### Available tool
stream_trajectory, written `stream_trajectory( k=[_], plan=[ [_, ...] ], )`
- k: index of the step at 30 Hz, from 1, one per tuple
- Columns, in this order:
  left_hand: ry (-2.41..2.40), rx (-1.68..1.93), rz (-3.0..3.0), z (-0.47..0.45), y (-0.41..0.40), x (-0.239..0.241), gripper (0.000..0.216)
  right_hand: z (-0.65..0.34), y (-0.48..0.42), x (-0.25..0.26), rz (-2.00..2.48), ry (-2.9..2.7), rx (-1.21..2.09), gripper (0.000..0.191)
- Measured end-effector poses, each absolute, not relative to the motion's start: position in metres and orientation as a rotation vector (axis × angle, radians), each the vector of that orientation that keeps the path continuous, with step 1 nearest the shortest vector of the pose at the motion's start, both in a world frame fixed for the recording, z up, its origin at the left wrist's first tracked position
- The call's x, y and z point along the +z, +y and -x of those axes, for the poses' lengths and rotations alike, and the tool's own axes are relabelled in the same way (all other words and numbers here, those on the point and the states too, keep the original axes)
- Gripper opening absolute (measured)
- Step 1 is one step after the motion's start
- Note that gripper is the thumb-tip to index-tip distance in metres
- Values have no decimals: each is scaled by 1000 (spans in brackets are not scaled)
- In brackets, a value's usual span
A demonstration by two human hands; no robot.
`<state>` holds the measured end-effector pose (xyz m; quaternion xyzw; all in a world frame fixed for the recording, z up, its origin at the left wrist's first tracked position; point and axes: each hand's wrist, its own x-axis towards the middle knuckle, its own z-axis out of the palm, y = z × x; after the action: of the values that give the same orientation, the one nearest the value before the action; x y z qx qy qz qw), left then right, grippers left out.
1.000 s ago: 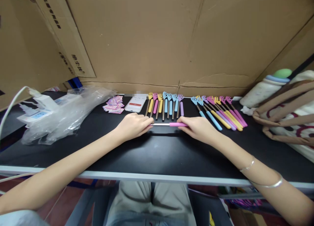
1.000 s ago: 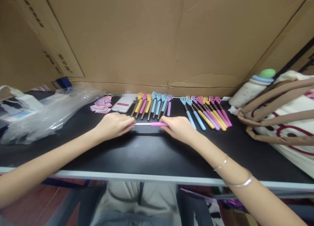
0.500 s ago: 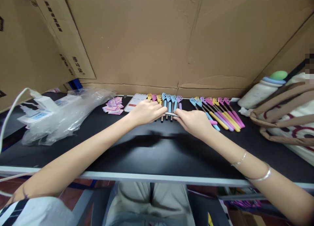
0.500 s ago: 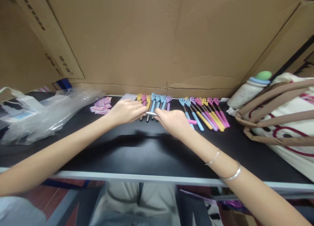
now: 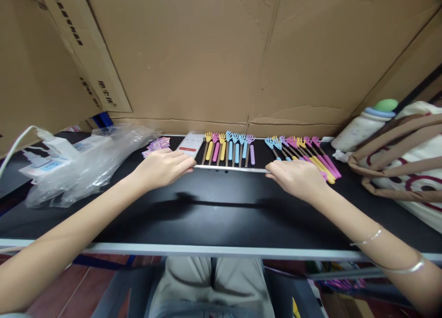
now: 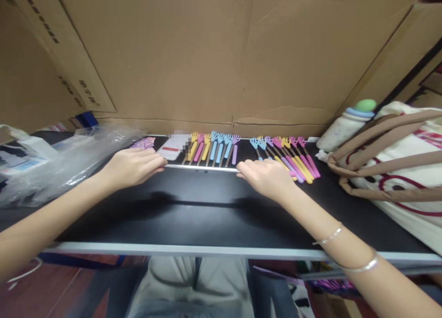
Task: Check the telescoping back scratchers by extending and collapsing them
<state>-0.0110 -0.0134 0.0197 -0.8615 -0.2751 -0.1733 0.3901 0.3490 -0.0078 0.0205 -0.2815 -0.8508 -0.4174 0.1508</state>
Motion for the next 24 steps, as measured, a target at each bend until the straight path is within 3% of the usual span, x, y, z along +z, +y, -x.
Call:
stream_trajectory(
  k=[9,17,24],
  plan=[
    [-893,-331,2300,41,-13,20,36,-386,-3,24,1134,-2560,-1060,41],
    [-1101,-107,2118,121,-25,7,30,-499,1,17,1501,-2514,-1013,19],
    [-1159,-140,2130,122,-25,7,30,-522,-2,13,1680,-2446,-880,11]
  ],
)
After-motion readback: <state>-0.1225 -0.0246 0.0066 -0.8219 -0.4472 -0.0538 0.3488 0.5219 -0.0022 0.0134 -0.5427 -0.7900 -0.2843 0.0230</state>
